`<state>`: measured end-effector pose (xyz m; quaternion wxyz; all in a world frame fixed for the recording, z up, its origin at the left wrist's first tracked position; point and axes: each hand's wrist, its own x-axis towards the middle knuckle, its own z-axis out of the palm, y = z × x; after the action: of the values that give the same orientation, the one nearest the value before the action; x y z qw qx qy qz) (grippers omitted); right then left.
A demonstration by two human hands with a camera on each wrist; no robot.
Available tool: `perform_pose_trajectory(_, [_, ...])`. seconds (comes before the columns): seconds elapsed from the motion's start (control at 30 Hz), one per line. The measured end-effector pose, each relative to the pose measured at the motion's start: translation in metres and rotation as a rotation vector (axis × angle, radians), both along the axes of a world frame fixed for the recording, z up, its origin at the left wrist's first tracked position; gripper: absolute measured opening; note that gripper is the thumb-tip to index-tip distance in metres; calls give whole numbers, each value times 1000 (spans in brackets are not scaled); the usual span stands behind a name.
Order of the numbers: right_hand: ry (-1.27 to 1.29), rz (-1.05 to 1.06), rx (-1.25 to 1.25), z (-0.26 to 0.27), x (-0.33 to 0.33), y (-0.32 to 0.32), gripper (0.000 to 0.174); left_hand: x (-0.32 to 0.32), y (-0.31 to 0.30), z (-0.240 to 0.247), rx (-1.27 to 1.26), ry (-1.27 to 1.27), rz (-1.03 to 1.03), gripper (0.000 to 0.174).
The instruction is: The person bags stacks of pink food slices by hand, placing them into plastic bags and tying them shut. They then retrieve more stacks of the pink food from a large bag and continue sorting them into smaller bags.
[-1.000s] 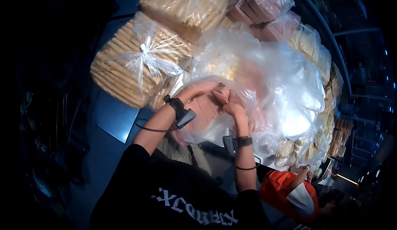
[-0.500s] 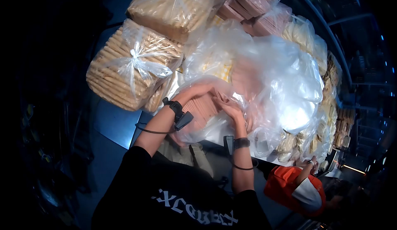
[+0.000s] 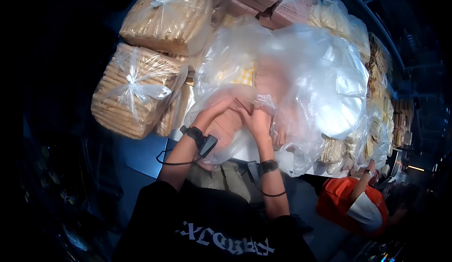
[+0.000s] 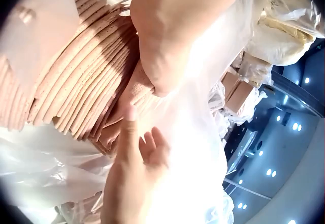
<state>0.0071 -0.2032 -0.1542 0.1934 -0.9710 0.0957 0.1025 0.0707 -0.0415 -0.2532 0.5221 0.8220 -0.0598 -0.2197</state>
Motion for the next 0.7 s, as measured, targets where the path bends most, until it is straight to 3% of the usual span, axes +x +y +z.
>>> perform_pose_trajectory(0.07, [-557,90,123,1,-12,-10,48,-2,-1,-2,8,-64,57,53])
perform_pose_trajectory(0.17, [-1145,17,169,71,-3,10,43,-4,-8,13,-69,-19,149,54])
perform_pose_trajectory(0.3, [-638,228,-217,49,37,-28,36,-6,-15,22,-313,155,217,54])
perform_pose_trajectory(0.33, [-532,101,4,41,38,-34,33,-9,-14,36,-364,205,216,53])
perform_pose_trajectory(0.4, [-311,-131,446,32,50,-42,27,-17,0,66,-16,-209,-4,45])
perform_pose_trajectory(0.43, [-272,-217,732,51,51,-41,25,-23,8,81,163,-422,-91,42])
perform_pose_trajectory(0.5, [-176,-405,1299,104,48,-47,23,-36,7,91,197,-510,-145,41])
perform_pose_trajectory(0.6, [-105,-215,1258,170,31,-28,23,-31,1,87,74,-409,-149,39])
perform_pose_trajectory(0.7, [-262,-47,942,180,12,-17,20,-14,-5,79,-66,-244,-125,38])
